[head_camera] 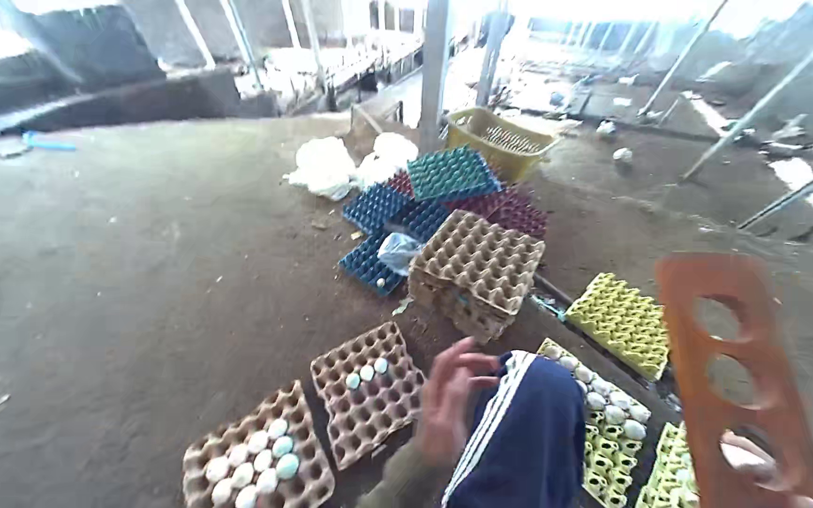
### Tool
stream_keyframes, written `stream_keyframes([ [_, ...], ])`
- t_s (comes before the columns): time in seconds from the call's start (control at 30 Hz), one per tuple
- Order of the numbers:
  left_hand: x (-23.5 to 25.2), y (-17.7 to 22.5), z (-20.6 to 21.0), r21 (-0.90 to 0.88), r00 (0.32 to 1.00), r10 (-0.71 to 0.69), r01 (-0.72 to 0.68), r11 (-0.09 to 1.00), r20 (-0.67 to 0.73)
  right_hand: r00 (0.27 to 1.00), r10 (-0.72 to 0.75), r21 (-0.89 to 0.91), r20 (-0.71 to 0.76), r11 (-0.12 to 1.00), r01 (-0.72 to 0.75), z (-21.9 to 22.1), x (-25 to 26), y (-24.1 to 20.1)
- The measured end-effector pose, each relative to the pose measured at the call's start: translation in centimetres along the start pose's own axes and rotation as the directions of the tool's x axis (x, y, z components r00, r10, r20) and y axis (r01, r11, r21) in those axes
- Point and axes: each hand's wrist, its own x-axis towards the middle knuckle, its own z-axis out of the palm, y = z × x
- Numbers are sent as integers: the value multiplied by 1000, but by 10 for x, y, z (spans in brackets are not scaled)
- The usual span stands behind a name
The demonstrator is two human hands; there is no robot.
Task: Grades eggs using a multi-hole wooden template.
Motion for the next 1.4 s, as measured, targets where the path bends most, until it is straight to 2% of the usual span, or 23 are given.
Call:
stream_keyframes([
  [0.07,35,-2,76,-84,956,-178,202,976,234,948,-111,29,298,994,107,-23,2,2],
  [0.1,48,-7,110,-108,911,-279,324,940,304,920,-171,43,354,985,166,-29,0,5],
  [0.17,64,-17,169,-180,805,-432,534,826,407,916,-207,52,345,978,202,-37,-8,9],
  [0.2,67,-24,191,-241,764,-460,601,762,452,928,-194,50,317,981,188,-42,-13,11],
  [0.3,64,-45,235,-369,686,-446,703,607,575,942,-195,91,274,980,177,-60,-21,27],
  [0.37,61,-55,254,-367,651,-467,741,563,598,966,-209,82,152,977,199,-70,-26,41],
  [0.43,62,-69,265,-359,652,-491,744,564,579,969,-240,-37,-53,970,239,-83,-28,57],
  [0.5,64,-84,266,-379,664,-497,738,559,559,933,-271,-151,-234,959,241,-102,-28,68],
  [0.53,64,-92,265,-387,666,-512,740,551,543,914,-272,-157,-300,959,234,-113,-29,72],
  [0.63,60,-118,264,-362,634,-598,773,521,491,887,-228,-22,-402,970,240,-136,-31,74],
  [0.77,45,-148,274,-242,530,-692,845,476,489,915,-191,-29,-355,981,193,-134,-30,62],
  [0.8,43,-149,278,-210,522,-706,849,486,478,923,-172,-39,-344,985,169,-130,-28,60],
  [0.9,35,-153,284,-161,571,-709,812,561,414,916,-150,-71,-371,989,133,-117,-26,57],
  [1.0,33,-159,288,-143,582,-711,803,578,396,871,-270,-247,-410,952,179,-115,-18,60],
  [1.13,31,-165,289,-94,552,-723,816,570,414,834,-406,-469,-373,858,208,-115,-8,68],
  [1.3,31,-168,289,-65,543,-722,815,575,429,829,-448,-557,-334,804,210,-111,-4,69],
  [1.4,27,-169,287,-35,547,-704,800,599,452,789,-520,-642,-327,735,218,-108,-3,70],
])
